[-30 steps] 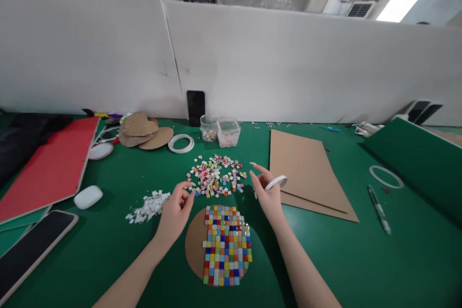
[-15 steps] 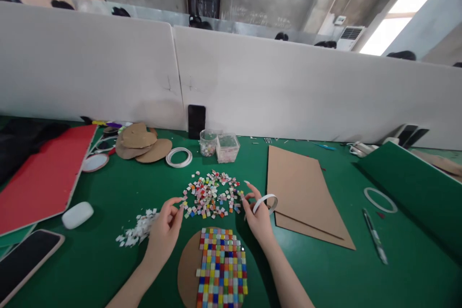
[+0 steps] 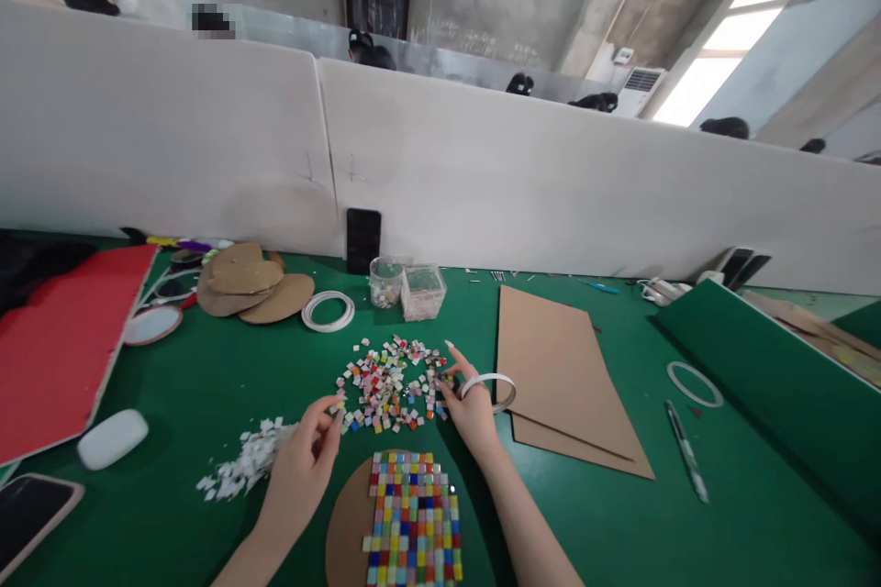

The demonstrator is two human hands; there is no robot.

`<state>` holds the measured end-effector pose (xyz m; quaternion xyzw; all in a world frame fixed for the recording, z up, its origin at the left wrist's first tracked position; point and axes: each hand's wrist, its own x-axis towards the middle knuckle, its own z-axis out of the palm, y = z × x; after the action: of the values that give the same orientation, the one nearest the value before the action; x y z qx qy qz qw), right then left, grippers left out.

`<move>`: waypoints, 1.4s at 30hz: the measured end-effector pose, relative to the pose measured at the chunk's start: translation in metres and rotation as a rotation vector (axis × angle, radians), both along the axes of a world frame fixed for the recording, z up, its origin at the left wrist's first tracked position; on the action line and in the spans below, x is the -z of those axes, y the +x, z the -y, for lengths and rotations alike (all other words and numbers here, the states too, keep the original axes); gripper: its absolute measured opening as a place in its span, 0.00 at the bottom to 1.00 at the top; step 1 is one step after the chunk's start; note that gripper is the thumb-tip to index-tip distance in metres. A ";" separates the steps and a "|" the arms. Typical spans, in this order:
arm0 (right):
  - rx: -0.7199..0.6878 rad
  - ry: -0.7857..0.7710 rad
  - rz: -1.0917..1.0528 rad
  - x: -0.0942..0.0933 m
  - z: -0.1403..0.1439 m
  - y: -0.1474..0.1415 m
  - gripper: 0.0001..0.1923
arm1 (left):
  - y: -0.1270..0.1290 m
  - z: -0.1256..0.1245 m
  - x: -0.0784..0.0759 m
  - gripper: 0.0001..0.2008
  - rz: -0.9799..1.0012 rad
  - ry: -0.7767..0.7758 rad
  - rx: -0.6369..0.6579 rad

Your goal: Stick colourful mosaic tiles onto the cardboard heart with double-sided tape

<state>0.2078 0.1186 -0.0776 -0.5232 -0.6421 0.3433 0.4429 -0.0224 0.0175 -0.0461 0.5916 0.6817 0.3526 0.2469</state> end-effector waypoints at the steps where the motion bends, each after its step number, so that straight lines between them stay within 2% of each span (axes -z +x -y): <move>1: 0.000 -0.015 -0.004 0.000 -0.001 -0.001 0.29 | 0.001 0.000 0.000 0.16 0.002 0.005 0.005; 11: 0.053 -0.133 -0.229 -0.015 -0.004 -0.009 0.14 | 0.005 0.003 -0.004 0.17 0.050 0.006 0.025; 16: -0.004 -0.257 -0.426 -0.038 0.005 -0.012 0.19 | 0.012 0.005 -0.008 0.15 0.109 -0.012 0.049; 22: -0.121 -0.353 -0.596 -0.065 0.026 -0.018 0.18 | 0.021 0.006 -0.025 0.16 0.155 0.017 0.123; 27: -0.198 -0.393 -0.643 -0.074 0.040 -0.024 0.14 | 0.036 0.000 -0.045 0.18 0.193 -0.018 0.261; 30: -0.224 -0.410 -0.643 -0.077 0.043 -0.029 0.14 | 0.048 -0.012 -0.054 0.20 0.152 -0.002 0.320; 33: -0.226 -0.429 -0.640 -0.081 0.044 -0.034 0.15 | 0.058 -0.027 -0.058 0.19 0.077 0.056 0.305; 37: -0.167 -0.444 -0.660 -0.083 0.044 -0.038 0.16 | 0.063 -0.043 -0.059 0.17 -0.025 0.122 0.310; 42: -0.112 -0.505 -0.717 -0.079 0.044 -0.040 0.16 | 0.066 -0.048 -0.056 0.16 -0.174 0.199 0.236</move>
<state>0.1675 0.0750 0.0010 -0.4270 -0.3711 0.6729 0.4766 0.0435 0.0654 0.0102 0.7174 0.5880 0.3343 0.1669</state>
